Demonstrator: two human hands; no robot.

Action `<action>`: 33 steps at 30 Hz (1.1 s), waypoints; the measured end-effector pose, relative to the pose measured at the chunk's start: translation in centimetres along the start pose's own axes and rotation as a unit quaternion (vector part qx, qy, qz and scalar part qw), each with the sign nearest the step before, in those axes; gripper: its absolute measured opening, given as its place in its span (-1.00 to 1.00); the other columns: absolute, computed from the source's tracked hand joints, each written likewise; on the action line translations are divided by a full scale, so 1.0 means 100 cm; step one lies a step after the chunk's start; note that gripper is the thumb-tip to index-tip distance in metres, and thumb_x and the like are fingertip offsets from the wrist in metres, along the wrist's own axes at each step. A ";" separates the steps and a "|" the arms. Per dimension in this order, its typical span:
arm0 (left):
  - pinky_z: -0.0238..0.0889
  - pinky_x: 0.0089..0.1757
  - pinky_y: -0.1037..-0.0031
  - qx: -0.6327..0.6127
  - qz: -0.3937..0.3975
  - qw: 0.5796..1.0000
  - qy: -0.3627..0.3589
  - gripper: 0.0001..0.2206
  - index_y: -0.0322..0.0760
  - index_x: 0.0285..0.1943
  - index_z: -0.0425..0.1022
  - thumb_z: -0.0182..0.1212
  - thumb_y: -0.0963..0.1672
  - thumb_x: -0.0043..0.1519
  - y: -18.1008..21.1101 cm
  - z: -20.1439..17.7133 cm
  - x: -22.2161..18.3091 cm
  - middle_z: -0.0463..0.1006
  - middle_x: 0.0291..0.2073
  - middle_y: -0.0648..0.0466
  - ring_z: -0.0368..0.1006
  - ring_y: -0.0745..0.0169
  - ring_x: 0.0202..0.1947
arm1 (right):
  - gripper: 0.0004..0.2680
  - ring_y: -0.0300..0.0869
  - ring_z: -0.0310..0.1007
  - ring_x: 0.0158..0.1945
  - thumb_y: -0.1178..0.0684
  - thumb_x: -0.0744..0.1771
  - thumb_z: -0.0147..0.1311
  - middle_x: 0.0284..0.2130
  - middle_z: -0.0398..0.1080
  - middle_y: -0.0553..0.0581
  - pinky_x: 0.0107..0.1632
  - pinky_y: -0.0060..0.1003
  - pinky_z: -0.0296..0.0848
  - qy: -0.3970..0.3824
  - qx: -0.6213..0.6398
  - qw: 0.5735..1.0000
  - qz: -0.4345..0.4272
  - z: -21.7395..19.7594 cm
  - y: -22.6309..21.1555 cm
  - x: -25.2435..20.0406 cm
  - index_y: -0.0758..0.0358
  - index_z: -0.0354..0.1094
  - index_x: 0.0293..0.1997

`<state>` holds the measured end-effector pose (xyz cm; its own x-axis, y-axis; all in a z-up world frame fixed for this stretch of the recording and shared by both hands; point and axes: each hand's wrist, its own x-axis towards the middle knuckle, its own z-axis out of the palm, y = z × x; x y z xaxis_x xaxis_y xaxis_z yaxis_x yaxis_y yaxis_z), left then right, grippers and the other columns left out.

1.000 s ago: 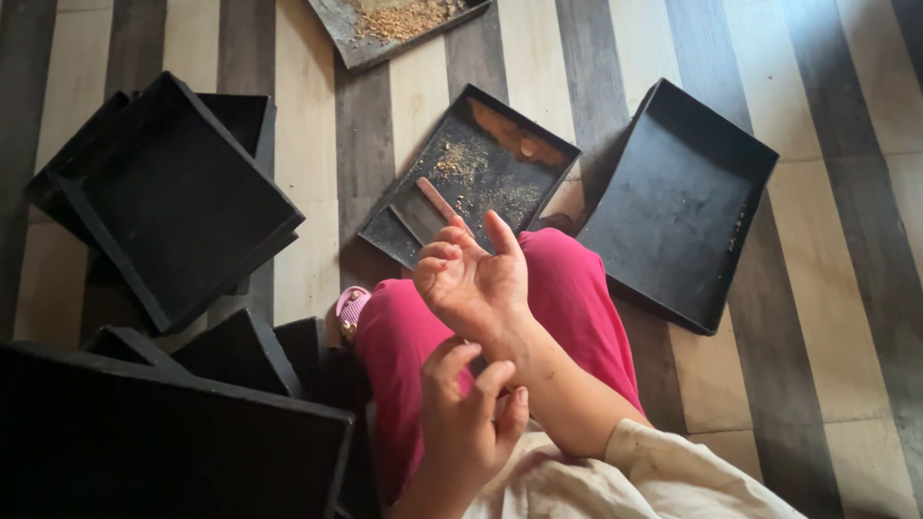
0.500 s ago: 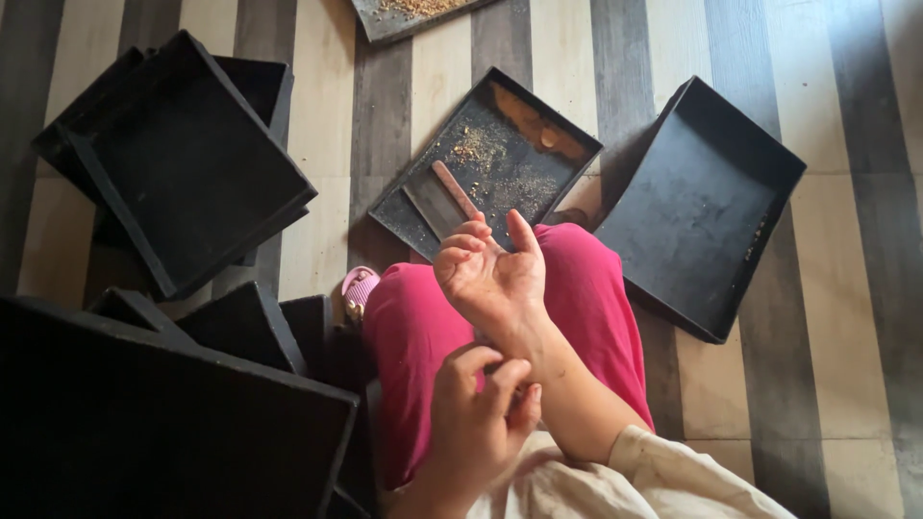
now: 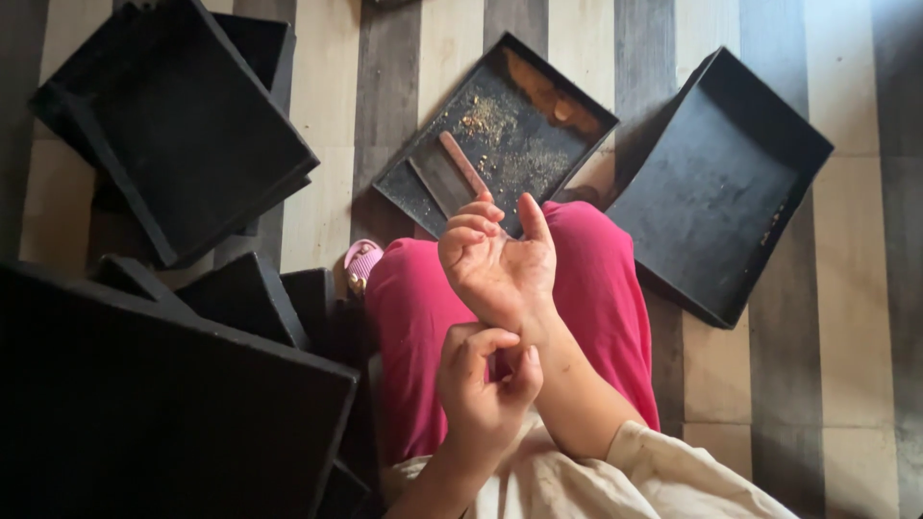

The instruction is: The person scrapes and cleans crumbs and residue from metal baking trays using a metal scraper tool.

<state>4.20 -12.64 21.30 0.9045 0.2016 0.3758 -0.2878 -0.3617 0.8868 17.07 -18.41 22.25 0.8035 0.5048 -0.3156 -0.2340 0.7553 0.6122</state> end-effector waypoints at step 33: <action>0.28 -0.32 0.62 -0.065 -0.078 0.995 0.005 -0.87 -0.33 -0.11 0.46 0.32 -0.24 0.24 -0.001 0.009 -0.020 0.45 -0.21 0.07 0.32 0.44 -0.38 | -0.77 -0.22 0.23 -0.35 -0.03 0.31 0.15 -0.43 0.27 0.00 -0.20 -0.33 0.31 -0.038 0.041 0.998 0.021 0.001 -0.003 -0.009 0.36 0.34 -0.14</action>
<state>2.76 -13.85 20.21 0.9385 0.2550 0.2328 -0.1829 -0.2048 0.9616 16.48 -19.15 22.42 0.8334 0.5004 -0.2347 -0.2252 0.6952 0.6826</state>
